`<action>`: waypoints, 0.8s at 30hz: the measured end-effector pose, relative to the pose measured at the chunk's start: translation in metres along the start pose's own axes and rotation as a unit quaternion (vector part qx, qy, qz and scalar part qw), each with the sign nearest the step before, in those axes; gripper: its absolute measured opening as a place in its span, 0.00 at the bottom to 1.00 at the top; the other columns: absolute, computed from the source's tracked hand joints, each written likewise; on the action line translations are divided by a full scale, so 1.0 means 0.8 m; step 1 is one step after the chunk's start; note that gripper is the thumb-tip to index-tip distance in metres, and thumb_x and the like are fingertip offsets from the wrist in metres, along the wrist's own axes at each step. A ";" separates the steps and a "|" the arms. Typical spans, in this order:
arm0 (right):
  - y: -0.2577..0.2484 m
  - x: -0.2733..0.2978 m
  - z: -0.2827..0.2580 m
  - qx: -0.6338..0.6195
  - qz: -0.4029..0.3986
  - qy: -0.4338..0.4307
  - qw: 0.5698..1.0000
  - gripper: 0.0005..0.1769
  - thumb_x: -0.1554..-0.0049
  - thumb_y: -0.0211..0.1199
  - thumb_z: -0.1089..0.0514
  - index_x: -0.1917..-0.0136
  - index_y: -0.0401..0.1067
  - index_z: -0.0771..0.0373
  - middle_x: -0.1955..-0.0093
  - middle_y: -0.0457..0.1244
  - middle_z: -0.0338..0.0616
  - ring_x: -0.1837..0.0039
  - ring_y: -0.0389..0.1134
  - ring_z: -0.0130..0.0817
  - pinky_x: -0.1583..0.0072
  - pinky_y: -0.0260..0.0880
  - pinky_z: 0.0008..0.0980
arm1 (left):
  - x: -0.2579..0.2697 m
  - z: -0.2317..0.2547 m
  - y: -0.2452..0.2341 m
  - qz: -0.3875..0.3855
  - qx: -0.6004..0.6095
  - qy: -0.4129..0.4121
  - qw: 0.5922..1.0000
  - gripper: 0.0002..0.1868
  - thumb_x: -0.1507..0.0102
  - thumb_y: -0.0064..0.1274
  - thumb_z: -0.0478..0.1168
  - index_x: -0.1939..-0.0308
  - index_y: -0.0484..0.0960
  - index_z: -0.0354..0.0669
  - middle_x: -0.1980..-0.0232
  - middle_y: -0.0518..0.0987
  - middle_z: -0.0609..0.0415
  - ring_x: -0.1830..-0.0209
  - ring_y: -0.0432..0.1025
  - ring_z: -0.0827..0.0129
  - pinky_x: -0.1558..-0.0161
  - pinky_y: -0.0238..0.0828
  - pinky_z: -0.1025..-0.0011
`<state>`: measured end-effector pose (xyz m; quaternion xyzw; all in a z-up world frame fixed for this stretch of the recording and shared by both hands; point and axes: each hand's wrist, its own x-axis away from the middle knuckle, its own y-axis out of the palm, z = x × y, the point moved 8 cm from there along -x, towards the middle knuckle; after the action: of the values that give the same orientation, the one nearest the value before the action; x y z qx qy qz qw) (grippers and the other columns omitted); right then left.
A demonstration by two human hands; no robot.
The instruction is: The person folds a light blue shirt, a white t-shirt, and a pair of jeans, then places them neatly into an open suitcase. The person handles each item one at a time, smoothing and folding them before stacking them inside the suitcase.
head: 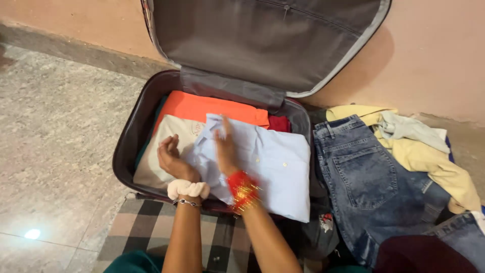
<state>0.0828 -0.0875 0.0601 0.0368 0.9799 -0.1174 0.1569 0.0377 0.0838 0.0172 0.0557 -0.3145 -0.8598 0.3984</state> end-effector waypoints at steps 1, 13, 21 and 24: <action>-0.048 0.017 -0.009 -0.020 0.024 -0.016 0.999 0.37 0.33 0.54 0.43 0.20 0.53 0.65 0.17 0.51 0.55 0.16 0.50 0.46 0.20 0.47 0.41 | 0.011 0.015 -0.002 -0.001 -0.063 0.039 0.997 0.22 0.31 0.41 0.53 0.52 0.81 0.39 0.48 0.84 0.50 0.44 0.74 0.60 0.39 0.64 0.61; -0.344 0.122 -0.027 0.405 0.129 0.193 0.884 0.38 0.51 0.72 0.36 0.42 0.73 0.71 0.50 0.70 0.56 0.46 0.72 0.52 0.44 0.70 0.44 | 0.113 0.014 0.089 -0.379 -0.580 0.258 0.674 0.23 0.45 0.62 0.46 0.48 0.80 0.46 0.43 0.79 0.48 0.43 0.73 0.51 0.44 0.62 0.45; -0.320 0.120 -0.018 0.345 0.072 0.230 0.907 0.32 0.54 0.73 0.41 0.47 0.76 0.69 0.62 0.71 0.51 0.58 0.74 0.45 0.53 0.71 0.40 | 0.064 -0.034 0.065 -0.256 -0.567 0.329 0.711 0.17 0.35 0.54 0.43 0.43 0.81 0.47 0.50 0.81 0.49 0.47 0.74 0.51 0.47 0.68 0.53; -0.317 0.120 -0.011 0.321 0.087 0.231 0.914 0.28 0.54 0.72 0.45 0.48 0.78 0.67 0.65 0.71 0.48 0.61 0.73 0.41 0.56 0.69 0.38 | 0.023 -0.056 0.073 -0.198 -0.591 0.282 0.730 0.16 0.34 0.57 0.49 0.46 0.82 0.49 0.51 0.81 0.48 0.49 0.73 0.48 0.51 0.70 0.53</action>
<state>-0.0386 -0.3281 0.0936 0.1965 0.8915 -0.3993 -0.0845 0.0781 0.0200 0.0186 0.1095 0.4019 -0.8763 0.2422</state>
